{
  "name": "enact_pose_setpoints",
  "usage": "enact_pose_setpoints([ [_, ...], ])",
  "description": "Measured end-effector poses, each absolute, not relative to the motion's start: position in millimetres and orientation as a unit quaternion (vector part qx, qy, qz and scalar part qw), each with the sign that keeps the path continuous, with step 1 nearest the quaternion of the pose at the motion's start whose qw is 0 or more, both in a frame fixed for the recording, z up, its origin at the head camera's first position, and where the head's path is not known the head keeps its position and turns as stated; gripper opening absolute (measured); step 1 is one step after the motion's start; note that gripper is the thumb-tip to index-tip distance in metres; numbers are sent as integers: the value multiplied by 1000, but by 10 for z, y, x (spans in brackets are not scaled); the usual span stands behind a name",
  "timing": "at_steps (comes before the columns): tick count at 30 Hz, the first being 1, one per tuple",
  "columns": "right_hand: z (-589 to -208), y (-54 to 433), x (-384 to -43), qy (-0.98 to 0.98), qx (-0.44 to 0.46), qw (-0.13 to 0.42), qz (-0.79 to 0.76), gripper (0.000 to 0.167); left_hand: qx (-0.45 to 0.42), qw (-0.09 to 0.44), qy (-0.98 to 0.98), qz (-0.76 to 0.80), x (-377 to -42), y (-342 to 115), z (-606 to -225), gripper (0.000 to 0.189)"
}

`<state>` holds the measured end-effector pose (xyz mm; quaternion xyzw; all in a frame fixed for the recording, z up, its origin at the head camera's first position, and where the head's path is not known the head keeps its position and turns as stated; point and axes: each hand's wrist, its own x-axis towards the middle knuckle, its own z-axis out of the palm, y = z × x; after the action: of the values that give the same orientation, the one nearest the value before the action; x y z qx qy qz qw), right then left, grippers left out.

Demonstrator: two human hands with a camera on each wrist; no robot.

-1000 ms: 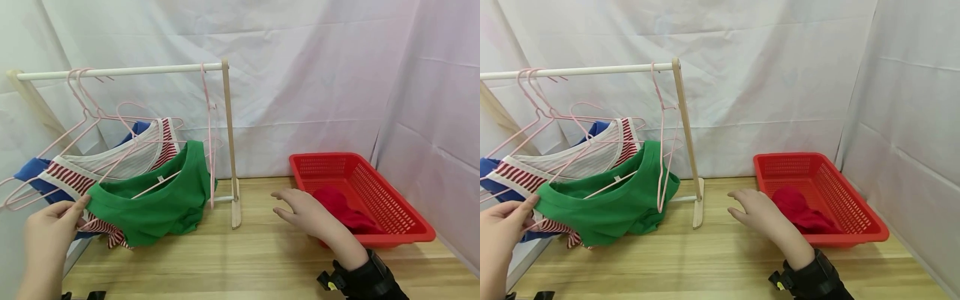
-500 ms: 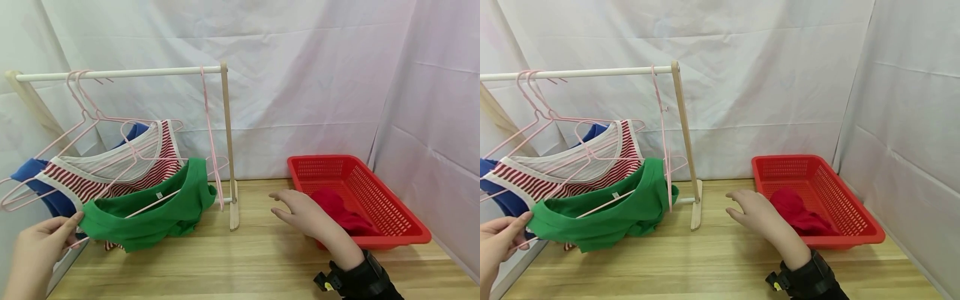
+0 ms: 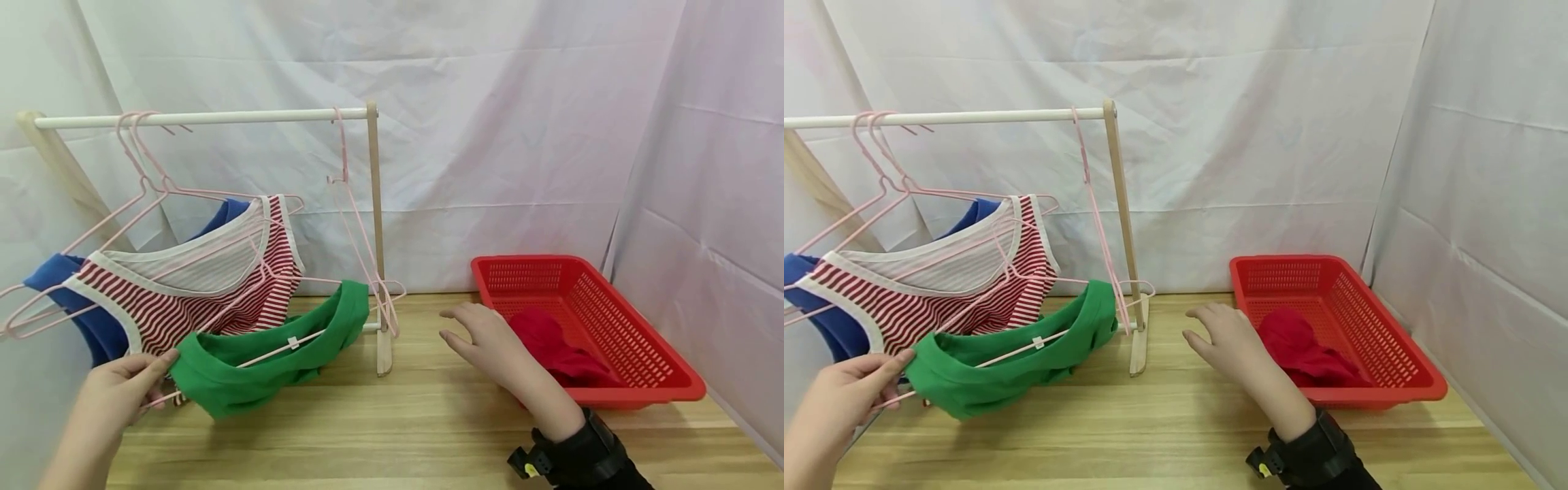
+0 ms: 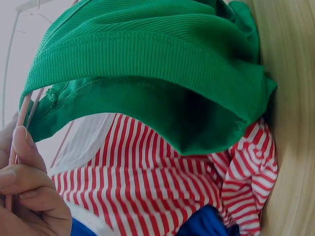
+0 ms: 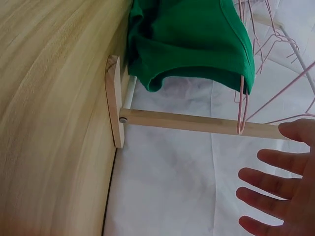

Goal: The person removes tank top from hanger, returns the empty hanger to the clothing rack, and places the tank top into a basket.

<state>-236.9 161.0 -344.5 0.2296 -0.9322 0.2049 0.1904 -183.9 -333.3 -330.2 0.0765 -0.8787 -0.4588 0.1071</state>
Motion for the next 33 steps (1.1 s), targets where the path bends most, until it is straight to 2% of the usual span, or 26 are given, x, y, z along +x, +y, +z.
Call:
enact_pose_setpoints([
  [10, -3497, 1517, -2380, -920, 258, 228, 186, 41, 57, 65, -879, -468, -1950, -3085, -3324, 48],
  [20, -3551, 1438, -2409, -910, 267, 250, 194, 46, 35, 96, -896, -432, -2014, -2922, -3342, 45],
  [25, -3569, 1415, -2447, -906, 260, 258, 210, 48, 20, 92, -899, -427, -2050, -2845, -3355, 45],
  [33, -3604, 1376, -2467, -918, 243, 208, 233, 61, 17, 63, -884, -463, -2058, -2755, -3381, 43],
])
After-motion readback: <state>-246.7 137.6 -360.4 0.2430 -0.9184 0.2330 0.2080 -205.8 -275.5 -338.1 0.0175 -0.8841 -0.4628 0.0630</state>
